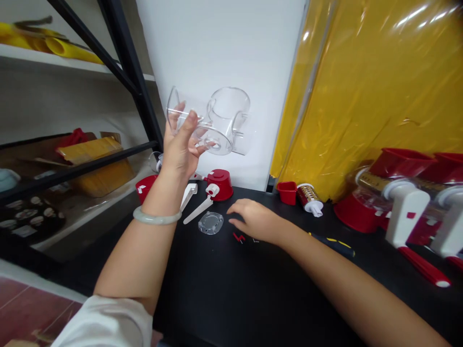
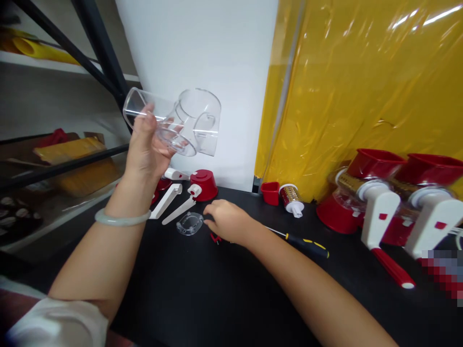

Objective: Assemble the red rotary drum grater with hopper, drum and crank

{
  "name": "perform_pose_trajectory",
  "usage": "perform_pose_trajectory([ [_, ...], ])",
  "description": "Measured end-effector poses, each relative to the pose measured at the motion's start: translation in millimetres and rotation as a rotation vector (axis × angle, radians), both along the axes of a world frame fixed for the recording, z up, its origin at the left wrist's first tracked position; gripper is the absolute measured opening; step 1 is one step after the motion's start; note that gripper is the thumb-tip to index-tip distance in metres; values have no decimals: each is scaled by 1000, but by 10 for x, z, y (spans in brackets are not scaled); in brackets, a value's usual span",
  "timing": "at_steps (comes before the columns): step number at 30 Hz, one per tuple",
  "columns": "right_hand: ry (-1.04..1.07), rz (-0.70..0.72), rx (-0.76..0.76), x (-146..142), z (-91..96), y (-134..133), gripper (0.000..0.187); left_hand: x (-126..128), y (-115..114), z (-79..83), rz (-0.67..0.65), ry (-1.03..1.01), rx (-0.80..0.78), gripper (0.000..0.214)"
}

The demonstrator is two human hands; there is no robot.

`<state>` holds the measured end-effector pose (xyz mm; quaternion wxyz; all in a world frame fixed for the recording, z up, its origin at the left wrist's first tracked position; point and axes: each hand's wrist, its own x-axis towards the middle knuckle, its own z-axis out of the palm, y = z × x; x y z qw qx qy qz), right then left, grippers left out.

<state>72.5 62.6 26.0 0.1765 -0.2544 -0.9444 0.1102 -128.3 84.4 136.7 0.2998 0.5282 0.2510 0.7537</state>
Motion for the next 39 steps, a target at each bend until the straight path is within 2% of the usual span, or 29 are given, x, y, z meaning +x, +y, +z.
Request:
perform_pose_trajectory([
  [3,-115,96,14,-252,-105,81,20,37,-4,10,7,-25,-54,45],
  [6,-194,91,28,-411,-178,212,17,32,33,5,8,-64,-132,53],
  [9,-243,66,41,-473,-245,306,21,-4,86,-16,18,-21,-173,59],
  [13,-264,65,63,-483,-313,356,24,-25,117,-46,145,106,-146,68],
  [15,-270,64,80,-478,-329,368,24,-10,99,-47,163,109,-137,70],
  [19,-281,59,134,-442,-309,369,21,39,23,-24,40,45,-177,65],
  [23,-265,30,222,-296,-154,294,14,71,-17,-3,-117,-79,-245,56],
  [30,-112,-144,438,365,429,-25,22,155,-51,23,-240,-315,-399,43],
  [34,84,-154,571,714,666,-210,20,219,-36,-35,-314,-399,-434,44],
  [39,254,-164,658,1006,844,-369,12,342,-3,-149,-422,-463,-495,48],
])
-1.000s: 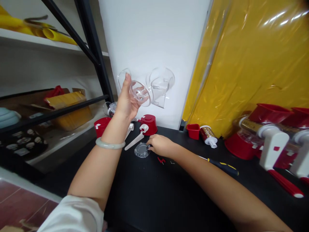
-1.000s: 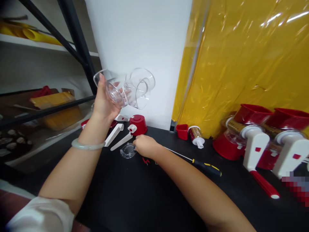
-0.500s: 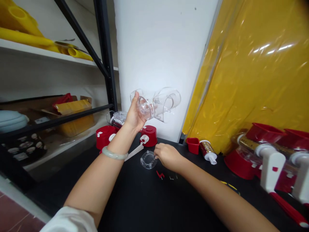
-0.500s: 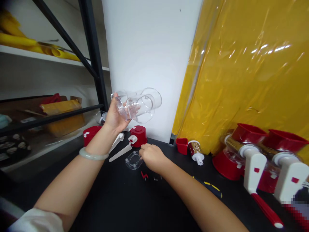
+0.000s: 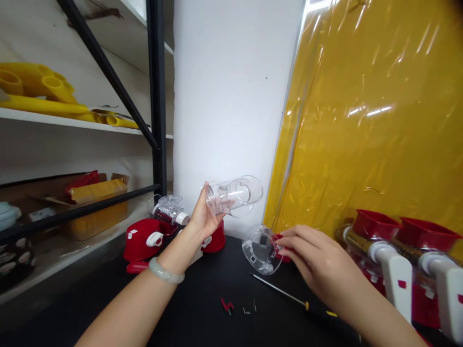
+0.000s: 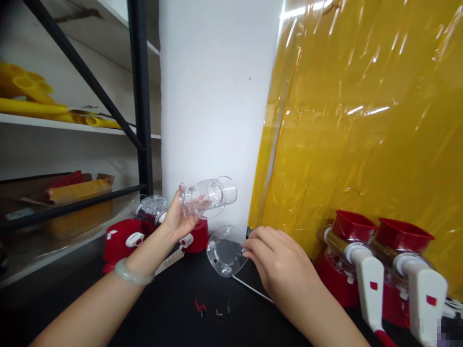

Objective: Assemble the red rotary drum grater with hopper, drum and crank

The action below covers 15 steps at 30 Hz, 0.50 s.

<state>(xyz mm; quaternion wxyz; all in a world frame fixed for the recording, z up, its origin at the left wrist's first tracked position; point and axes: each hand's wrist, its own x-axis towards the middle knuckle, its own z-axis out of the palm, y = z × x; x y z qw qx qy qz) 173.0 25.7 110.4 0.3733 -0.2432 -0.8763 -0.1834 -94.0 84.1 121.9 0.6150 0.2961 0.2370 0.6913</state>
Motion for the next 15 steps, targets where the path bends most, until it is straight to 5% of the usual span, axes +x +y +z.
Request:
perform_pose_trajectory([
  [6,201,-34,28,159,81,-30,13,243,32,-195,-86,-62,-88,47],
  [15,264,-138,114,-37,-43,-32,12,609,4,-503,-179,-77,-75,51],
])
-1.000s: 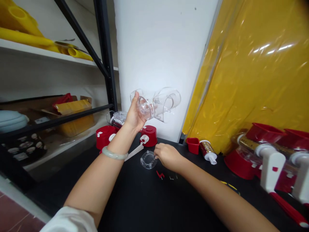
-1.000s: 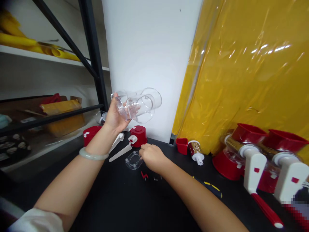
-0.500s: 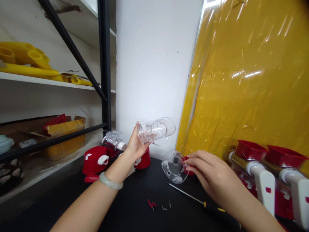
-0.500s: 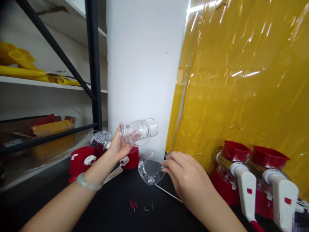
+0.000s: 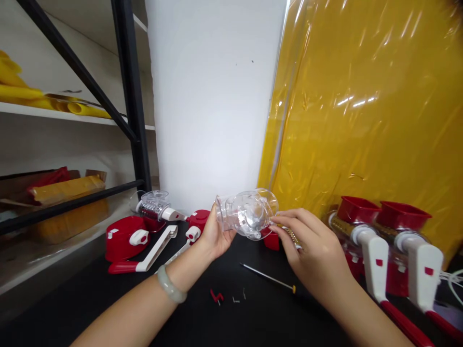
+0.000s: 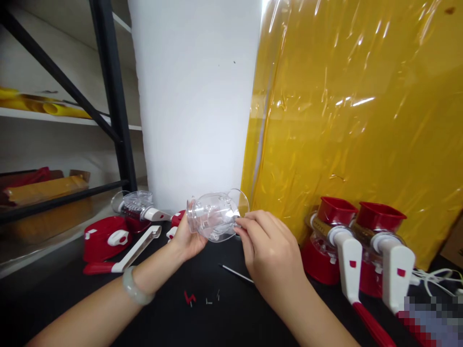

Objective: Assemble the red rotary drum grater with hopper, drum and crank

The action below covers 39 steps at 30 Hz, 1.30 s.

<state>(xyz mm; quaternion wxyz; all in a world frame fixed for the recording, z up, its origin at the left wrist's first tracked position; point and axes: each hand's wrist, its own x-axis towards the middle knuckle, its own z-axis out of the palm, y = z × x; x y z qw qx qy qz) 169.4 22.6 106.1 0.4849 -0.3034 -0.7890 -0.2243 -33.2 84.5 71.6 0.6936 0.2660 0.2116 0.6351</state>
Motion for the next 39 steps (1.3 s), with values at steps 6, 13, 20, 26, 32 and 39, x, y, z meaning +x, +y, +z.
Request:
perform_pose_trajectory([
  [6,-22,-85,83,-62,-19,-31,12,82,11,-63,-40,-101,8,47],
  [13,-43,-89,79,-71,-26,-28,11,74,126,-217,-45,-125,26,47],
  [20,36,4,-8,-34,8,-13,11,65,79,-144,-36,-117,40,45],
  [26,296,180,-271,160,60,104,7,-31,83,-35,62,-73,25,44],
  [32,456,208,-366,239,62,136,15,-35,54,13,102,-18,16,45],
  [39,546,247,-327,166,88,105,30,-9,50,-12,94,20,67,42],
])
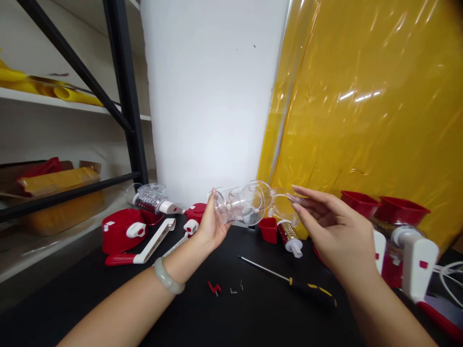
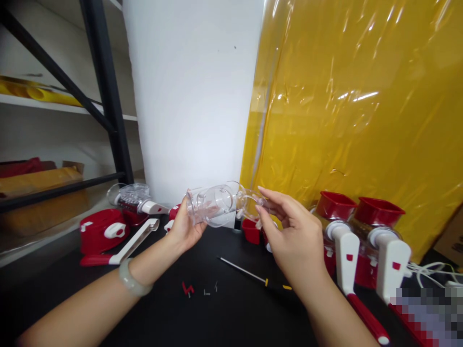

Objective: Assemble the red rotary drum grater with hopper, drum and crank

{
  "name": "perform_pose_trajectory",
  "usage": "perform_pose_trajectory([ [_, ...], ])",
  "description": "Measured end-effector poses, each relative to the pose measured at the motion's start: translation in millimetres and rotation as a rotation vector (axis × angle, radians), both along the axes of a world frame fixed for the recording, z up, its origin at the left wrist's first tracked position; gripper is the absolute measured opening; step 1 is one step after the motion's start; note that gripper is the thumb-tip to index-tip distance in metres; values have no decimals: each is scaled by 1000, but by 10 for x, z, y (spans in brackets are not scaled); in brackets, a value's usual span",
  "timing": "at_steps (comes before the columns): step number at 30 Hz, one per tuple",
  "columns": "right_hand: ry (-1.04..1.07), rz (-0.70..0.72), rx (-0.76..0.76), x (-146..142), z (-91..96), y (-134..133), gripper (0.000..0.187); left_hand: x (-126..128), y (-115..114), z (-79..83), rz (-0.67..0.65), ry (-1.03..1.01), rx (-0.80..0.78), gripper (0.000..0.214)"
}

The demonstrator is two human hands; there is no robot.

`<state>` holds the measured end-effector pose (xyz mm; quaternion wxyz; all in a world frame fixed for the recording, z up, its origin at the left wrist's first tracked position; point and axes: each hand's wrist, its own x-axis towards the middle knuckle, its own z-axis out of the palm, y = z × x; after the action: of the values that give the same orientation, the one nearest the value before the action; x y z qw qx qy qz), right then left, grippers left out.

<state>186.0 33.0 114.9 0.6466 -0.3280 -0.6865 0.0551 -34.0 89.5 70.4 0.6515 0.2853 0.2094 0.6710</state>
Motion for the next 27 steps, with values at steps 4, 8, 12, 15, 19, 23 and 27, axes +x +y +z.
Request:
perform_pose_trajectory([
  [4,-49,-1,63,10,2,-25,31,-11,10,7,-8,-10,-7,43],
  [8,-99,-42,132,20,16,-79,34,-13,1,18,-11,-11,-54,46],
  [12,-144,-23,247,11,58,-128,37,-5,-16,27,-20,-24,-86,48],
  [15,-170,-50,283,8,80,-169,45,-5,-13,22,-37,-33,-87,51],
  [19,-268,-122,314,30,59,-175,58,-4,-5,8,-48,-56,-65,53],
  [23,-279,-141,343,31,28,-129,58,1,1,-12,-45,-76,-88,50],
  [27,-334,-138,386,12,35,-149,52,-24,32,-58,-197,-64,-79,53],
])
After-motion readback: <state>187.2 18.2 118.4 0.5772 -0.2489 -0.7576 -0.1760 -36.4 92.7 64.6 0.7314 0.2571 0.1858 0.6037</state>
